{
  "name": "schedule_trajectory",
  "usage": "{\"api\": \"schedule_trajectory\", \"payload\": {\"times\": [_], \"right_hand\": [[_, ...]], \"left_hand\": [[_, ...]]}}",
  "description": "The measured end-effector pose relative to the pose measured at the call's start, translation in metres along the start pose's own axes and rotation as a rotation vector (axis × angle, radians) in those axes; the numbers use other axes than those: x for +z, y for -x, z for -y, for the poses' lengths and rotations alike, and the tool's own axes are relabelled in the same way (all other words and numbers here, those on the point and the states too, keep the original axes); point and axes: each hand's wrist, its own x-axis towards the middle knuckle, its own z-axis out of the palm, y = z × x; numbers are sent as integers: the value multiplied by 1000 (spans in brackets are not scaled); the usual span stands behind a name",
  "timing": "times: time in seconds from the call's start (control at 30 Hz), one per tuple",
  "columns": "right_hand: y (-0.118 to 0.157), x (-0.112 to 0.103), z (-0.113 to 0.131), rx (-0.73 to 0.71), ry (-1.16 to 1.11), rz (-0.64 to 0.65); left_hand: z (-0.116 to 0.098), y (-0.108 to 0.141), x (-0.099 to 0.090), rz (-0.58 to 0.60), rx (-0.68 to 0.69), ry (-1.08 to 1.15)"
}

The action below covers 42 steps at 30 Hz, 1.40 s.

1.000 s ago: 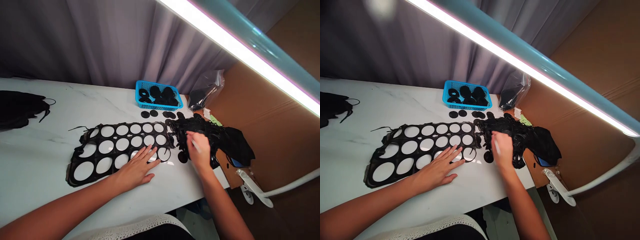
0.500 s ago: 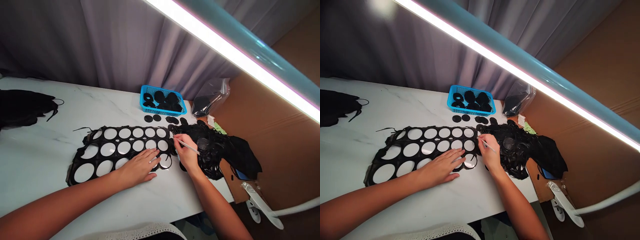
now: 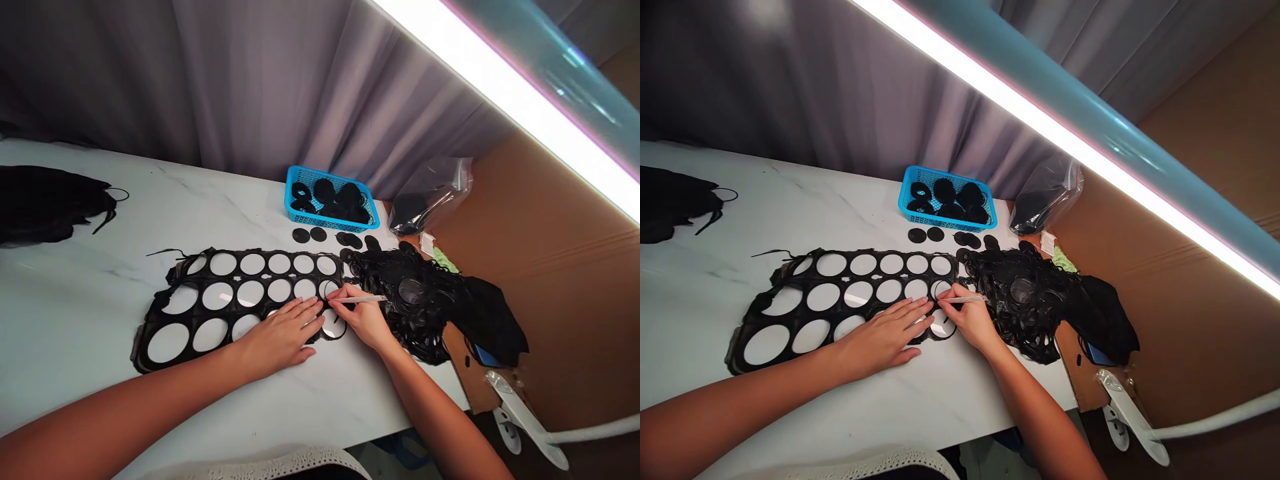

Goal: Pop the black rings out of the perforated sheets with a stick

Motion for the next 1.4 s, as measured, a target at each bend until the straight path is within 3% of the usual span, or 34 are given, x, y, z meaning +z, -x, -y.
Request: {"api": "schedule_trajectory", "payload": {"times": [0.27, 0.5, 0.57, 0.7, 0.77, 0.83, 0.93, 1.07, 1.23, 1.4], "right_hand": [[-1, -1, -3, -38, 70, 4], [2, 3, -5, -370, 623, 97], [-12, -12, -11, -368, 743, -18], [-54, -61, -26, -175, 869, -481], [-69, -74, -27, -115, 811, -555], [-74, -73, -23, -104, 667, -493], [-70, -49, -13, -112, 381, -273], [-61, -20, -7, -83, 137, -61], [-61, -16, -14, -45, 23, 9], [-62, -17, -16, -36, 10, 18]], "left_hand": [[-1, 0, -1, 30, -11, 15], [1, -1, 1, 16, -9, 83], [1, -1, 1, 22, -9, 87], [0, 0, -4, 33, -5, 106], [0, 0, -10, 48, 3, 136], [2, -3, -17, 65, 8, 173], [12, -15, -23, 55, -18, 191], [31, -33, -17, 83, -107, 75], [38, -35, -2, 59, -91, -12], [35, -31, 2, 40, -91, -31]]}}
